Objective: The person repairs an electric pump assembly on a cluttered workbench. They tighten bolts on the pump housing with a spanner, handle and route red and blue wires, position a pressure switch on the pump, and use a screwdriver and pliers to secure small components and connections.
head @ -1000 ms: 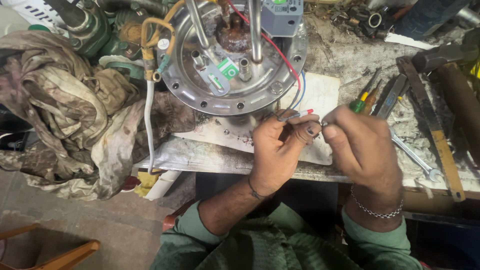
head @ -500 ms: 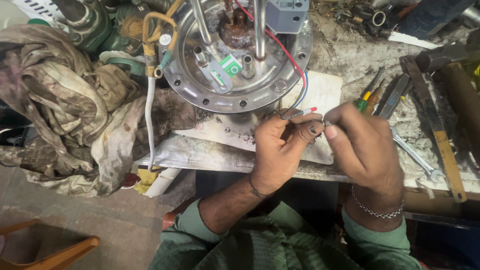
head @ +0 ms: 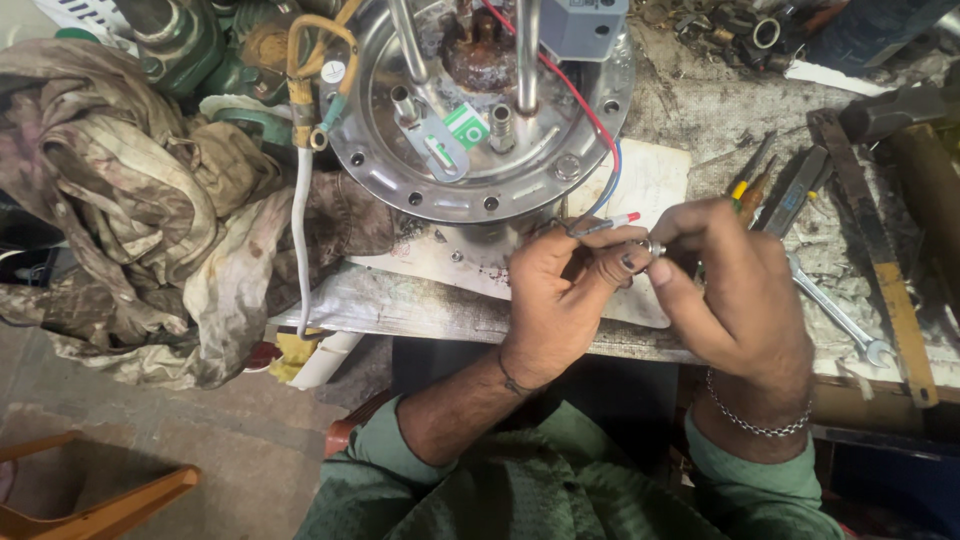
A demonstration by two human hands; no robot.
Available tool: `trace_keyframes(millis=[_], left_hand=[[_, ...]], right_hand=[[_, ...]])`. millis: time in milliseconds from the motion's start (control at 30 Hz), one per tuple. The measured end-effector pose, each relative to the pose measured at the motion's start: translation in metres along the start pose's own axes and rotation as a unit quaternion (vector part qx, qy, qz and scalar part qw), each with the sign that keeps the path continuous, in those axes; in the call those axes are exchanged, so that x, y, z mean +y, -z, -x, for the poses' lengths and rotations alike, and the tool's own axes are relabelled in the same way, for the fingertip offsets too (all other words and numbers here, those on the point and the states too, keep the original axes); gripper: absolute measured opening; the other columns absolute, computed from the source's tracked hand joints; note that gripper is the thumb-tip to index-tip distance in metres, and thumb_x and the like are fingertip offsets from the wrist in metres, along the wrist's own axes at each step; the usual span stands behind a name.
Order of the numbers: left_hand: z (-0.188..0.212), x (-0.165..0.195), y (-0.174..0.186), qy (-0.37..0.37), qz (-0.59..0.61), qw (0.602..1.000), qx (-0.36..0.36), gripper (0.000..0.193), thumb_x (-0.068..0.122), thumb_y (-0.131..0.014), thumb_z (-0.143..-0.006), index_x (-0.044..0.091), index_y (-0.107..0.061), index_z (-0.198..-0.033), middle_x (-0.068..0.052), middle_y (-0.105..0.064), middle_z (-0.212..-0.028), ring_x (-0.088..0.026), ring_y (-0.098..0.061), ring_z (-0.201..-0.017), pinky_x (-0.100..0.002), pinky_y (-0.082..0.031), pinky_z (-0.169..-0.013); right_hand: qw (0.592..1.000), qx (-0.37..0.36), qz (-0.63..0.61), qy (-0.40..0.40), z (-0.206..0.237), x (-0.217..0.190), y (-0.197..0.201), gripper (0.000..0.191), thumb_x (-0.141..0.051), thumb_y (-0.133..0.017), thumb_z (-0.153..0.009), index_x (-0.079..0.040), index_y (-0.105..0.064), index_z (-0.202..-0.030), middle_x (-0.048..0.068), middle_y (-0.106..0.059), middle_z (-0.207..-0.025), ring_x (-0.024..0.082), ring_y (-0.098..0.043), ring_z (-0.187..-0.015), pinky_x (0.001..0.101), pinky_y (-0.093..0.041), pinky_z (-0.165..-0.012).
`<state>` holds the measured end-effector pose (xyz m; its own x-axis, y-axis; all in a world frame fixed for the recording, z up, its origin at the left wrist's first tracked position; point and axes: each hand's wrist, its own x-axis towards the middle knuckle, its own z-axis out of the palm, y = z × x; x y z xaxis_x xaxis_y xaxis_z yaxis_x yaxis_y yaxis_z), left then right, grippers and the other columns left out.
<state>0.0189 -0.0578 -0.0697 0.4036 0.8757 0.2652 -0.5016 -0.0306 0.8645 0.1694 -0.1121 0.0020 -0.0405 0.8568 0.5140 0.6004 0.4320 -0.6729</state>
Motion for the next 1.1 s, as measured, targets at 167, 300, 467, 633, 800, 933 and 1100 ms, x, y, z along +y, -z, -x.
trace_keyframes(millis=[167,300,467,633,800,933,1100], left_hand=[[0.0,-0.002,0.001,-0.011,-0.006,1.0,-0.004,0.019,0.004,-0.073,-0.102,-0.005,-0.071,-0.118,-0.005,-0.073,-0.102,-0.009,-0.068,-0.098,-0.025,-0.057,-0.088],[0.0,-0.002,0.001,0.025,0.031,0.999,-0.009,0.019,0.005,-0.072,-0.102,-0.003,-0.071,-0.12,-0.005,-0.074,-0.105,-0.008,-0.069,-0.097,-0.024,-0.058,-0.087],[0.004,0.01,0.0,0.006,-0.016,0.999,-0.047,0.019,0.004,-0.075,-0.102,-0.001,-0.072,-0.12,-0.004,-0.075,-0.104,-0.006,-0.068,-0.095,-0.023,-0.057,-0.086],[0.012,0.042,0.029,-0.085,-0.22,0.952,-0.194,0.021,0.01,-0.076,-0.098,0.007,-0.074,-0.118,-0.007,-0.076,-0.113,-0.014,-0.075,-0.092,-0.027,-0.061,-0.085],[0.016,0.079,0.088,-0.052,-0.374,0.88,-0.287,0.016,0.015,-0.075,-0.093,0.006,-0.073,-0.107,-0.01,-0.076,-0.102,-0.027,-0.076,-0.09,-0.036,-0.059,-0.08],[0.012,0.095,0.124,-0.063,-0.585,0.795,-0.152,0.012,0.012,-0.068,-0.095,0.006,-0.072,-0.104,-0.015,-0.073,-0.098,-0.034,-0.072,-0.087,-0.042,-0.056,-0.076],[0.009,0.087,0.139,-0.034,-0.69,0.723,0.008,0.013,0.015,-0.066,-0.094,0.008,-0.071,-0.104,-0.015,-0.073,-0.094,-0.038,-0.07,-0.082,-0.048,-0.054,-0.067]], right_hand=[[0.999,-0.021,0.03,-0.009,0.0,0.002,0.002,0.016,-0.014,-0.057,-0.099,0.002,-0.057,-0.101,0.013,-0.062,-0.078,0.022,-0.065,-0.068,0.0347,-0.048,-0.063],[0.988,-0.019,0.055,-0.139,0.004,0.001,0.003,0.022,-0.016,-0.054,-0.101,0.0,-0.063,-0.088,0.009,-0.057,-0.059,0.021,-0.058,-0.055,0.0351,-0.044,-0.054],[0.995,0.012,0.067,-0.07,0.006,0.001,0.008,0.031,-0.025,-0.052,-0.107,0.001,-0.064,-0.093,0.009,-0.06,-0.07,0.018,-0.062,-0.059,0.0301,-0.045,-0.059],[0.995,0.026,0.064,-0.072,0.008,0.004,0.015,0.041,-0.035,-0.052,-0.109,0.002,-0.066,-0.098,0.008,-0.062,-0.073,0.015,-0.063,-0.06,0.0267,-0.045,-0.058],[0.995,0.023,0.066,-0.064,0.012,0.01,0.019,0.051,-0.045,-0.053,-0.114,0.002,-0.068,-0.1,0.007,-0.064,-0.072,0.011,-0.063,-0.062,0.0235,-0.045,-0.06],[0.996,0.021,0.069,-0.054,0.013,0.015,0.021,0.053,-0.046,-0.055,-0.118,0.004,-0.068,-0.105,0.007,-0.065,-0.075,0.011,-0.064,-0.066,0.0222,-0.046,-0.063],[0.997,0.017,0.063,-0.047,0.014,0.02,0.023,0.051,-0.044,-0.056,-0.117,0.005,-0.066,-0.108,0.009,-0.066,-0.08,0.011,-0.065,-0.07,0.022,-0.049,-0.064]])
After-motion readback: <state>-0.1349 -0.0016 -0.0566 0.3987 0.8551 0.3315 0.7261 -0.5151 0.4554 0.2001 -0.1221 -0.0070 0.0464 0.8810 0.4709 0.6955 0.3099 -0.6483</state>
